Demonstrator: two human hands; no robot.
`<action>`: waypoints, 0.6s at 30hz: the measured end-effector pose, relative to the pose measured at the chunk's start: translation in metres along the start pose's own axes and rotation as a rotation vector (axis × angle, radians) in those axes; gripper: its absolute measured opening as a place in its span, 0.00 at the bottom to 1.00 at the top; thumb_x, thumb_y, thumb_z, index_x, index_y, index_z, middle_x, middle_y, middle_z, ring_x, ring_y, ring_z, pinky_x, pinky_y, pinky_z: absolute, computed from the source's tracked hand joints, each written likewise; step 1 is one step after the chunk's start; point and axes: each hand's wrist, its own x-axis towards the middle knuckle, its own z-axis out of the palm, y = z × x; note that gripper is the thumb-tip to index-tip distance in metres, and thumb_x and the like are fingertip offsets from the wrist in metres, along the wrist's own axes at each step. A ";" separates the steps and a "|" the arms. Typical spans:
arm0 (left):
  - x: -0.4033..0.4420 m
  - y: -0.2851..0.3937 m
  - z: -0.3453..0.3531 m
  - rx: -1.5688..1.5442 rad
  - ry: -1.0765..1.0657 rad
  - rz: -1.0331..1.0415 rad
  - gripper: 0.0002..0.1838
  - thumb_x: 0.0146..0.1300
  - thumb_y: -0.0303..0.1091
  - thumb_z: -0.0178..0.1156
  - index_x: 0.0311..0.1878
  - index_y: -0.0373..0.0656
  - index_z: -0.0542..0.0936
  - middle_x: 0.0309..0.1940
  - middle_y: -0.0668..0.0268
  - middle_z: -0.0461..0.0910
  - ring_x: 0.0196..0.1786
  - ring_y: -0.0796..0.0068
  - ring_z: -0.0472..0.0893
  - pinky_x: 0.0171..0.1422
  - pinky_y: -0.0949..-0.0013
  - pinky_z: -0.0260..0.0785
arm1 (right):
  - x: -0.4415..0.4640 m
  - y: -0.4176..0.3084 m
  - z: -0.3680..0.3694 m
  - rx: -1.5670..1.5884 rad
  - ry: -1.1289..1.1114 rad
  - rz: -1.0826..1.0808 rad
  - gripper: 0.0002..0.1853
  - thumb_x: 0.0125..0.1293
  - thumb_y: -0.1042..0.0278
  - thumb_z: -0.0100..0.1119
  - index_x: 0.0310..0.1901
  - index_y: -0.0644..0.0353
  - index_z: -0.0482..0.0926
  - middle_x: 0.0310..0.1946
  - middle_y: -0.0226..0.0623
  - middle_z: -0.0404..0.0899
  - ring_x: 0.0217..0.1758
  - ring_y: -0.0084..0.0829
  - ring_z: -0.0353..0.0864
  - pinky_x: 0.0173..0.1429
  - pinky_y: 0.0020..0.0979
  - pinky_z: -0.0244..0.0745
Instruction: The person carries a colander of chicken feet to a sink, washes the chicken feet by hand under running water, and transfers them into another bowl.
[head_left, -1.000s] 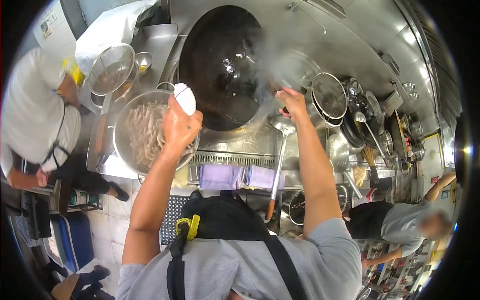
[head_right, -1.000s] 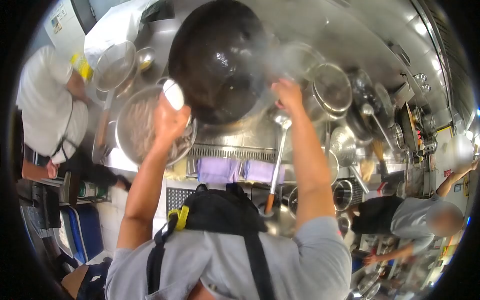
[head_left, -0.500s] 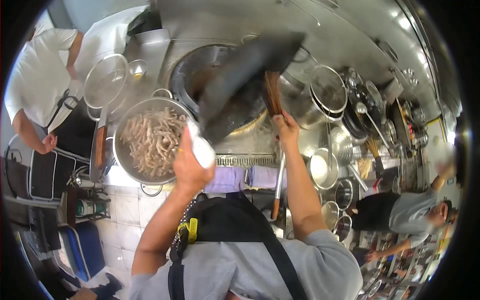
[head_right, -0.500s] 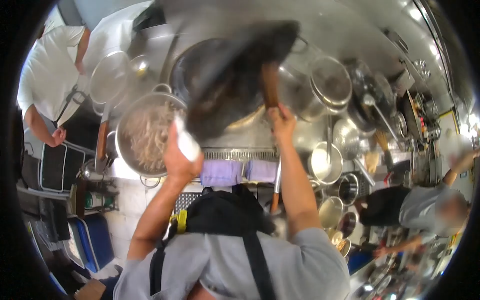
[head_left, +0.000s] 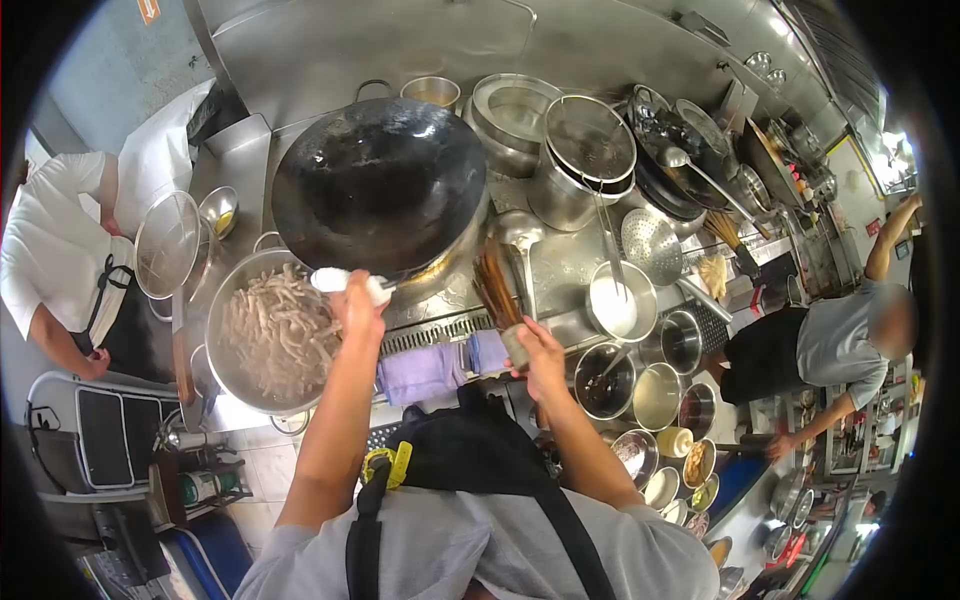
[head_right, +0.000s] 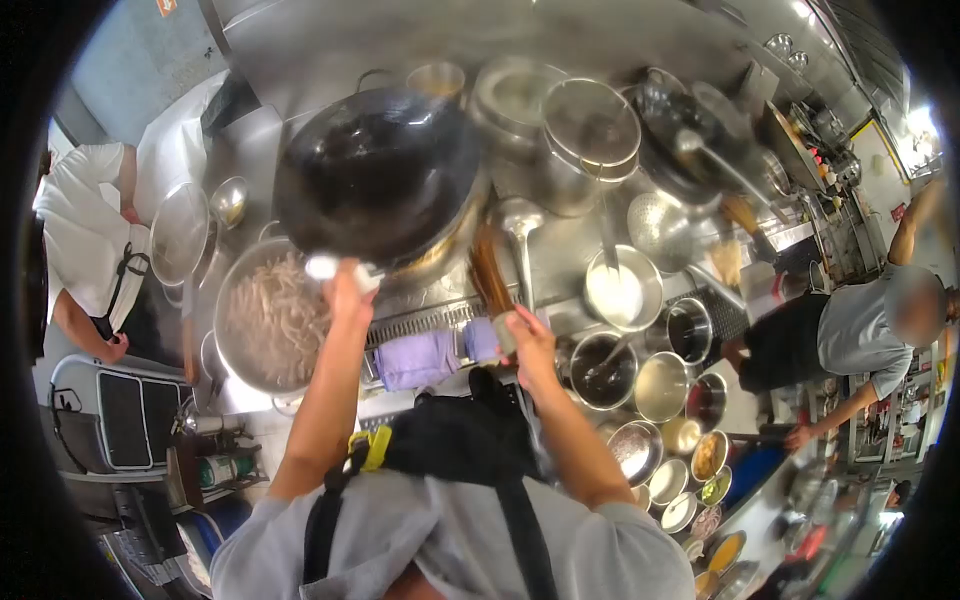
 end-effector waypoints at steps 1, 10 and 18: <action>0.009 -0.006 0.011 -0.005 0.014 0.007 0.13 0.57 0.30 0.59 0.46 0.44 0.72 0.33 0.65 0.78 0.33 0.69 0.81 0.30 0.61 0.74 | 0.015 0.008 0.004 -0.099 0.023 -0.026 0.30 0.68 0.60 0.61 0.68 0.61 0.67 0.43 0.44 0.82 0.24 0.35 0.81 0.21 0.30 0.72; -0.019 0.024 -0.036 0.139 -0.447 -0.229 0.23 0.67 0.55 0.59 0.50 0.45 0.76 0.40 0.63 0.81 0.39 0.71 0.82 0.31 0.63 0.74 | -0.031 -0.001 0.054 -1.488 0.014 -0.669 0.21 0.62 0.59 0.55 0.56 0.55 0.79 0.42 0.57 0.82 0.44 0.56 0.82 0.50 0.48 0.78; -0.074 -0.033 -0.080 1.811 -0.764 0.519 0.49 0.52 0.42 0.65 0.71 0.26 0.53 0.43 0.39 0.79 0.42 0.47 0.84 0.48 0.53 0.78 | 0.023 0.170 -0.023 -2.017 -0.311 -0.028 0.24 0.63 0.60 0.51 0.60 0.60 0.77 0.66 0.53 0.68 0.72 0.54 0.62 0.72 0.53 0.57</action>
